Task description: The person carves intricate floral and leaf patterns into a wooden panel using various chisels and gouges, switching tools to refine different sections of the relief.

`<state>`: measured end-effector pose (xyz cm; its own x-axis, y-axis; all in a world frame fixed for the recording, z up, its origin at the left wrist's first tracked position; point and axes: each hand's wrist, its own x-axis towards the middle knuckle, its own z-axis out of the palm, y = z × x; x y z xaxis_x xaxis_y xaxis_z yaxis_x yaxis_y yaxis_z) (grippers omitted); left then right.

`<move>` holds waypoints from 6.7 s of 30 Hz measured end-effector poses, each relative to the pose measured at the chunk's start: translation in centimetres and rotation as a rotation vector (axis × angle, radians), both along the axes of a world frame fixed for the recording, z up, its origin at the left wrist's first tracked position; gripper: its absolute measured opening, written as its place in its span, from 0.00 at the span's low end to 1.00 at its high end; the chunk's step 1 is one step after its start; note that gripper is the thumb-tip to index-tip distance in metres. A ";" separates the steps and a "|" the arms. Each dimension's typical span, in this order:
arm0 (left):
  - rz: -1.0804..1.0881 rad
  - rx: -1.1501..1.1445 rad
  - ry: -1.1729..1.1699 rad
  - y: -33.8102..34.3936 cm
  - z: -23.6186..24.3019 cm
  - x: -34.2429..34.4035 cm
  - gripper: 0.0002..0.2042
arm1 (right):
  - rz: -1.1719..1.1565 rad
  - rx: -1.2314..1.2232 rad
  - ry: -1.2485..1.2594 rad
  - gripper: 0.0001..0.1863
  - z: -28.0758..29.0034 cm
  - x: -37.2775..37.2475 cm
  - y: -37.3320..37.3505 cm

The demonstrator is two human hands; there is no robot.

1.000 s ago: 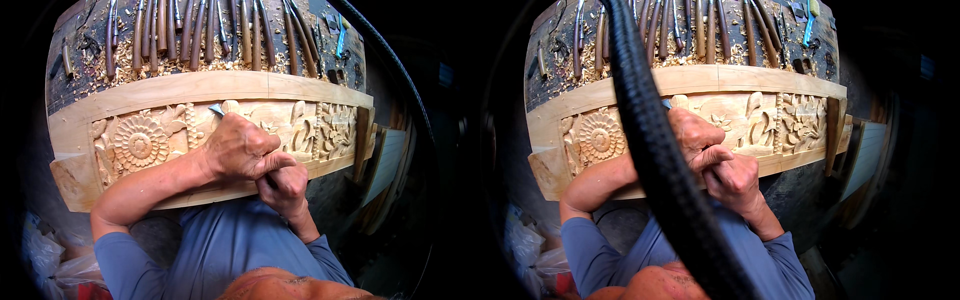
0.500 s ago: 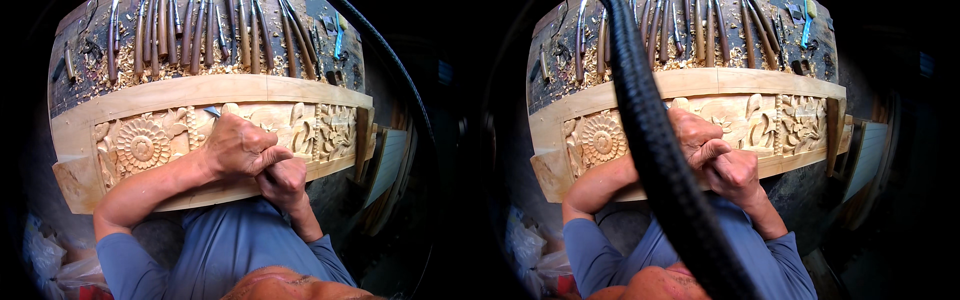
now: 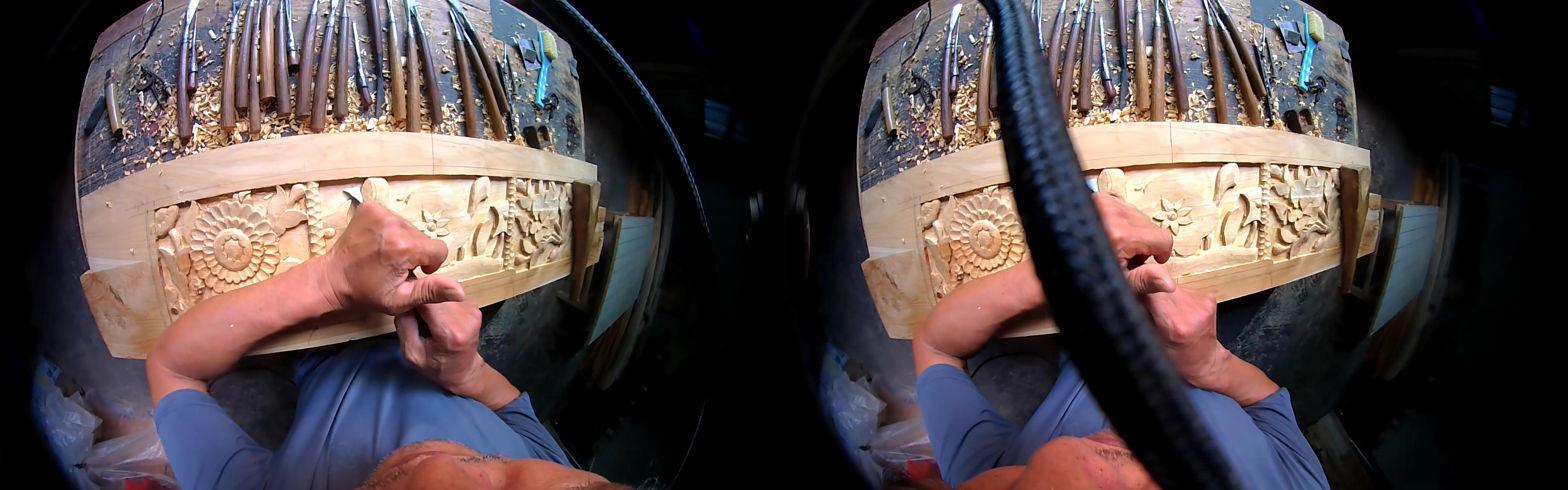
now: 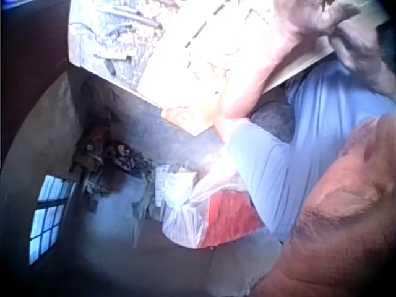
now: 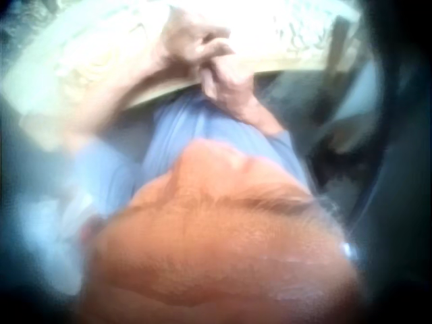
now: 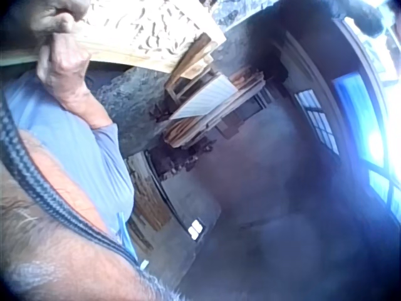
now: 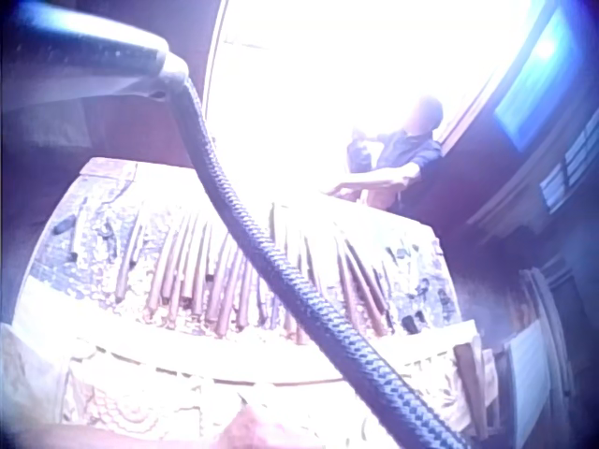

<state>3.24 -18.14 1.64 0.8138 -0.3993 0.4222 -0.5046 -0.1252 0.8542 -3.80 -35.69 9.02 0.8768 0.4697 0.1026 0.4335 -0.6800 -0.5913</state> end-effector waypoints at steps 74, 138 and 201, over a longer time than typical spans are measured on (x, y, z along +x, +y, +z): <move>-0.076 -0.045 0.020 0.1 -0.3 0.8 0.33 | 0.028 0.069 -0.002 0.12 -1.7 -1.1 0.7; -0.096 0.345 -0.849 -1.6 -0.1 -3.0 0.16 | -0.442 0.170 -0.124 0.20 -9.1 -2.9 -9.0; 0.222 0.562 -0.517 0.4 0.8 -9.1 0.21 | -0.192 0.187 -0.146 0.26 -2.7 -6.2 -3.4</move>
<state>-5.87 -17.79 2.47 0.6553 -0.5163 0.5513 -0.7327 -0.6120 0.2978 -9.97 -39.05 6.36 0.9174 0.2578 0.3033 0.3972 -0.6430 -0.6548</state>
